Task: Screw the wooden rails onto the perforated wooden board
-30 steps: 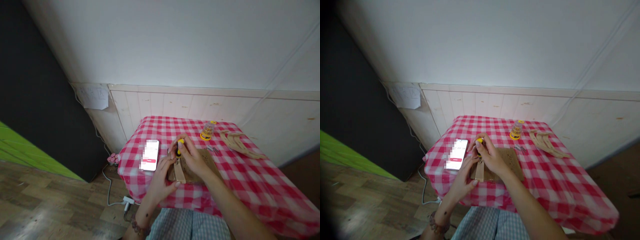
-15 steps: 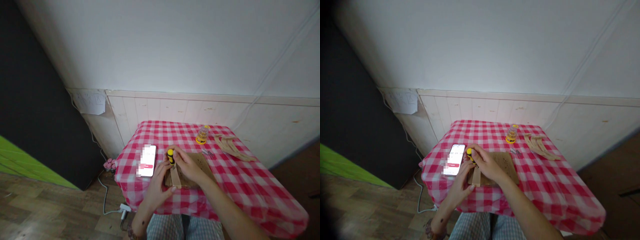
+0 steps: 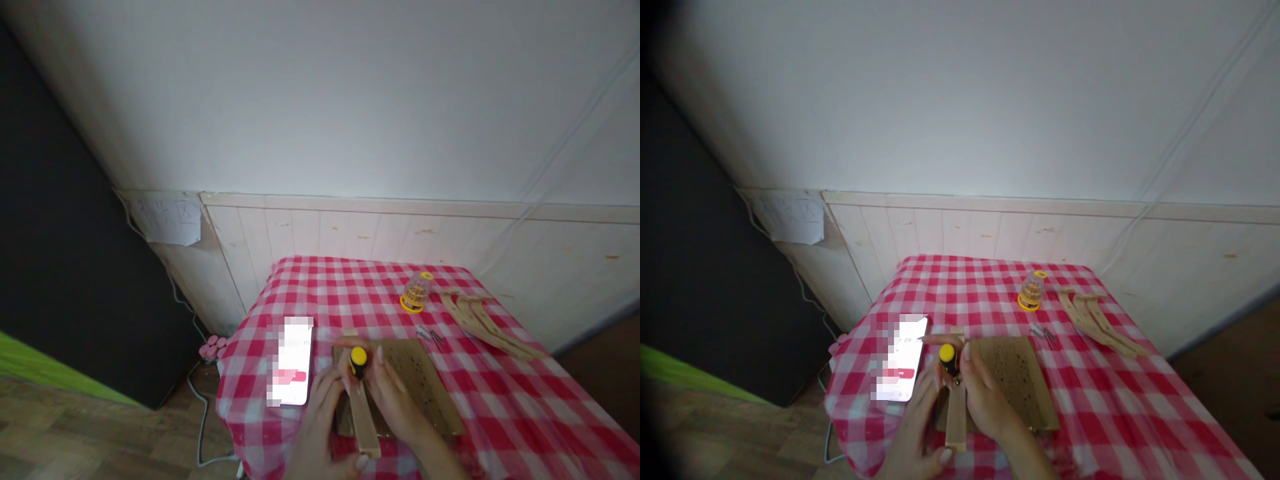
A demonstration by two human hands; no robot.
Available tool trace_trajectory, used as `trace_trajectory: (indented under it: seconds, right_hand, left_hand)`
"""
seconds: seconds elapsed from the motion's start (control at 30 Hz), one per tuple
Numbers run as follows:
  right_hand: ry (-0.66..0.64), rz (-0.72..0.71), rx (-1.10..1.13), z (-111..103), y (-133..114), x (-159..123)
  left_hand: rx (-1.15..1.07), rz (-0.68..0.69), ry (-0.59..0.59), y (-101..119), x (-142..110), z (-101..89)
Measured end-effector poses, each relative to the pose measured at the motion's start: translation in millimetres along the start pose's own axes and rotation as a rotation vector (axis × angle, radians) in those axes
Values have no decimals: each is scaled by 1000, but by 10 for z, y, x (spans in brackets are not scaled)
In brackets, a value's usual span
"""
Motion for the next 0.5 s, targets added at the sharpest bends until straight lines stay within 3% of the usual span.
trace_trajectory:
  seconds: [0.13, 0.33, 0.5]
  right_hand:
    - [15, 6, -3, -35, -31, -11]
    - [5, -122, -151, -28, -295, 30]
    - [-47, -118, -47, 21, -268, 107]
  left_hand:
    - [-36, -54, 2, 9, 13, -20]
    - [-44, -127, 6, 3, 25, -43]
    - [-44, -129, 12, 11, 56, -59]
Point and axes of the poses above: each hand's wrist, its own x-axis towards the middle knuckle, its own z-axis out of the palm, y = z × x, the point moved 8 cm from there along x, towards the middle knuckle, and after that the axes turned 4 degrees about x, right-handed, at the moved point
